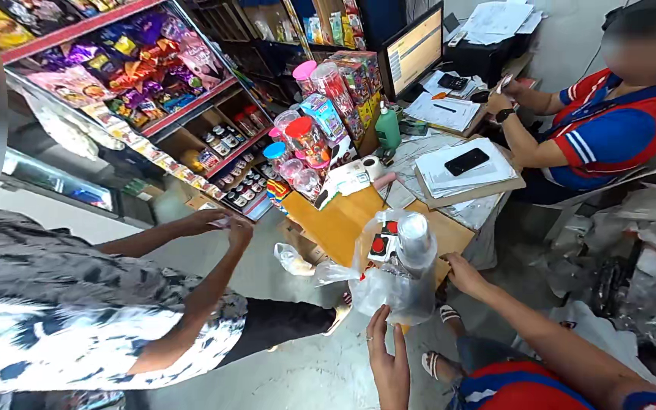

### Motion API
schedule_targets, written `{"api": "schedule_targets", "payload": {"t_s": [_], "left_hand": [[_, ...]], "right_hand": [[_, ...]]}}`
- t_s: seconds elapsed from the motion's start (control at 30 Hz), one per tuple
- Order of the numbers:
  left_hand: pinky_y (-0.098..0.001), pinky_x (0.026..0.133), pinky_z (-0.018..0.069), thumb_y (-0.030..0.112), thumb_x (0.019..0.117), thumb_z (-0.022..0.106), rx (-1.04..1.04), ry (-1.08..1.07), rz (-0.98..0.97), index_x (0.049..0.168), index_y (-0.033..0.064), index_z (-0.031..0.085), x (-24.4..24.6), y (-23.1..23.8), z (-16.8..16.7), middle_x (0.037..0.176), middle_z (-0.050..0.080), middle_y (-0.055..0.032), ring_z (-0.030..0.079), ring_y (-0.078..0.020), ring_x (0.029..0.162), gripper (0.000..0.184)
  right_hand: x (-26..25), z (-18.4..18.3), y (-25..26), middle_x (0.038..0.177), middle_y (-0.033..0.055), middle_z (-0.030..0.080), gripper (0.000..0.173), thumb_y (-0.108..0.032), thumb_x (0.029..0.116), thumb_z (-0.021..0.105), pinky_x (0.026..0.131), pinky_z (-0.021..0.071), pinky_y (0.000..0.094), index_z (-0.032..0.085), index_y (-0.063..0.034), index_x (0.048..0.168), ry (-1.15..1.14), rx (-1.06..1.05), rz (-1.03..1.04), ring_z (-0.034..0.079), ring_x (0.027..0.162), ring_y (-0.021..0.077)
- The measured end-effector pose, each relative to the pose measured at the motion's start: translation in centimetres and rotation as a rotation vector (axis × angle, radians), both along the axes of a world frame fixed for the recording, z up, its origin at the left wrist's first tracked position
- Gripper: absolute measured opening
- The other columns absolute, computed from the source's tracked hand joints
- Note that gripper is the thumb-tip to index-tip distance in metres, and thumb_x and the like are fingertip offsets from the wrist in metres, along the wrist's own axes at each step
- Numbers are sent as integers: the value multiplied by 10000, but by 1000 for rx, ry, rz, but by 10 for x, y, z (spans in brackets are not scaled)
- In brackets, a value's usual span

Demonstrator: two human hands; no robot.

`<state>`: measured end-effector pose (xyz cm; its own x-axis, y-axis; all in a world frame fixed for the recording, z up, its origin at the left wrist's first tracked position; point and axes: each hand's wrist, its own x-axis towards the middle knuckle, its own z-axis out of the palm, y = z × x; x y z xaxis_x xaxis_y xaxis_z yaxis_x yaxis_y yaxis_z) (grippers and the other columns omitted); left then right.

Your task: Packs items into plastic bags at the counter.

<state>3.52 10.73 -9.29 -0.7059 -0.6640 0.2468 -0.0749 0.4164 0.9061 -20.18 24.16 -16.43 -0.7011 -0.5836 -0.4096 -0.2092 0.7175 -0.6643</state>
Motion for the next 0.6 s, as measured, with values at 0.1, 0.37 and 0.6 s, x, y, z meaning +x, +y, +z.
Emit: {"api": "schedule_targets", "payload": {"t_s": [0.1, 0.37, 0.6], "left_hand": [[-408, 1006, 513, 115, 952, 565, -41, -24, 8, 1291, -112, 599, -5, 3, -4, 1365, 581, -289, 602, -305, 1238, 409], [-429, 994, 533, 99, 961, 570, -100, -67, 65, 1302, -101, 600, -10, 13, 3, 1360, 587, -286, 612, -328, 1241, 396], [-311, 836, 582, 126, 1002, 535, 189, -157, 109, 1022, -89, 668, -2, 29, 28, 932, 712, -113, 698, -119, 864, 253]], "right_hand": [[13, -7, 4, 1501, 310, 426, 573, -39, 969, 618, 1146, 398, 526, 423, 28, 1504, -41, 67, 65, 451, 1386, 456], [-2, -4, 9, 1354, 296, 563, 505, 79, 973, 499, 1077, 468, 462, 431, 69, 1474, 0, -62, 29, 592, 1235, 396], [-40, 9, 2, 1233, 278, 640, 389, 64, 986, 506, 1050, 470, 516, 544, 72, 1373, -98, 32, 368, 628, 1160, 403]]}}
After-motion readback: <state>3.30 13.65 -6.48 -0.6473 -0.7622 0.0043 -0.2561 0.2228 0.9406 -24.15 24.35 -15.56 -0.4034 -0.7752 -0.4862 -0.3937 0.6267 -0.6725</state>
